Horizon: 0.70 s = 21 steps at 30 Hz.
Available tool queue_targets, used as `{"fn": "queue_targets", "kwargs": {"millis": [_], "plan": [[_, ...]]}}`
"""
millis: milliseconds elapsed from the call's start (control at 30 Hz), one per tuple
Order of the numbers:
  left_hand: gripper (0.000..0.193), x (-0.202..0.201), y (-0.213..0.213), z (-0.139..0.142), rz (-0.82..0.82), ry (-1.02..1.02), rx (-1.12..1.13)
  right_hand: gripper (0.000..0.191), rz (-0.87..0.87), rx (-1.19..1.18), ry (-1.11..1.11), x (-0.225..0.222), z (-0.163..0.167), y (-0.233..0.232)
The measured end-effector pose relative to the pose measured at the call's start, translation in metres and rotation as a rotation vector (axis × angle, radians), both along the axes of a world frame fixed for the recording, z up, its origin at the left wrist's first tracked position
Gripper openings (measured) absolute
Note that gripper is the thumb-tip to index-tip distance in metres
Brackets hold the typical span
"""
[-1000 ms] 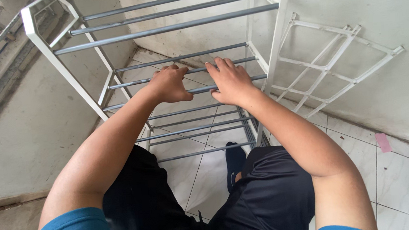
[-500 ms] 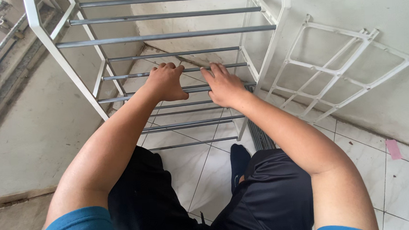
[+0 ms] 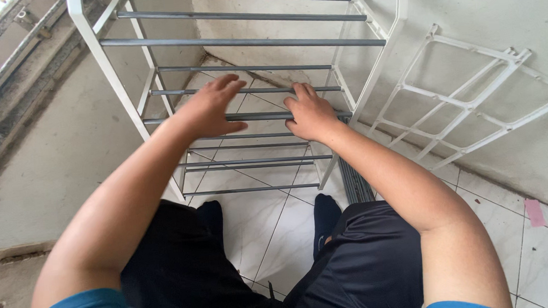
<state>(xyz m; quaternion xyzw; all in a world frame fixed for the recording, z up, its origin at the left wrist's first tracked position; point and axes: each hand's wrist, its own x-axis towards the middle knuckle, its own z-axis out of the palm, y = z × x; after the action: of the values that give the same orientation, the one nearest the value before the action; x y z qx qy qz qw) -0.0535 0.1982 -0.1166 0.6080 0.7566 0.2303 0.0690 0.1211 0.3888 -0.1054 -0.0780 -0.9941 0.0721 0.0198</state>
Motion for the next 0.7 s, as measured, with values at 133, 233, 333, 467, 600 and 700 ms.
{"fn": "queue_targets", "kwargs": {"millis": [133,233,333,467,600,700], "plan": [[0.035,-0.02,-0.054,0.037,0.093,-0.158,0.045,0.051,0.001,0.084,0.075,-0.005,-0.001,-0.002],[0.035,-0.024,-0.087,0.06,0.294,-0.288,-0.2,0.064,0.074,0.275,0.201,0.002,0.008,0.001],[0.044,-0.031,-0.12,0.065,0.427,-0.374,-0.503,0.063,0.208,0.322,0.316,0.002,0.005,-0.004],[0.038,-0.043,-0.146,0.046,0.626,-0.234,-0.816,0.035,0.328,0.168,0.307,0.0,-0.008,-0.009],[0.05,-0.053,-0.157,0.032,0.595,-0.211,-0.312,0.023,0.344,0.028,0.371,-0.002,-0.017,-0.011],[0.037,-0.053,-0.157,0.027,0.608,-0.228,-0.211,0.021,0.34,-0.028,0.415,-0.003,-0.018,-0.014]]}}
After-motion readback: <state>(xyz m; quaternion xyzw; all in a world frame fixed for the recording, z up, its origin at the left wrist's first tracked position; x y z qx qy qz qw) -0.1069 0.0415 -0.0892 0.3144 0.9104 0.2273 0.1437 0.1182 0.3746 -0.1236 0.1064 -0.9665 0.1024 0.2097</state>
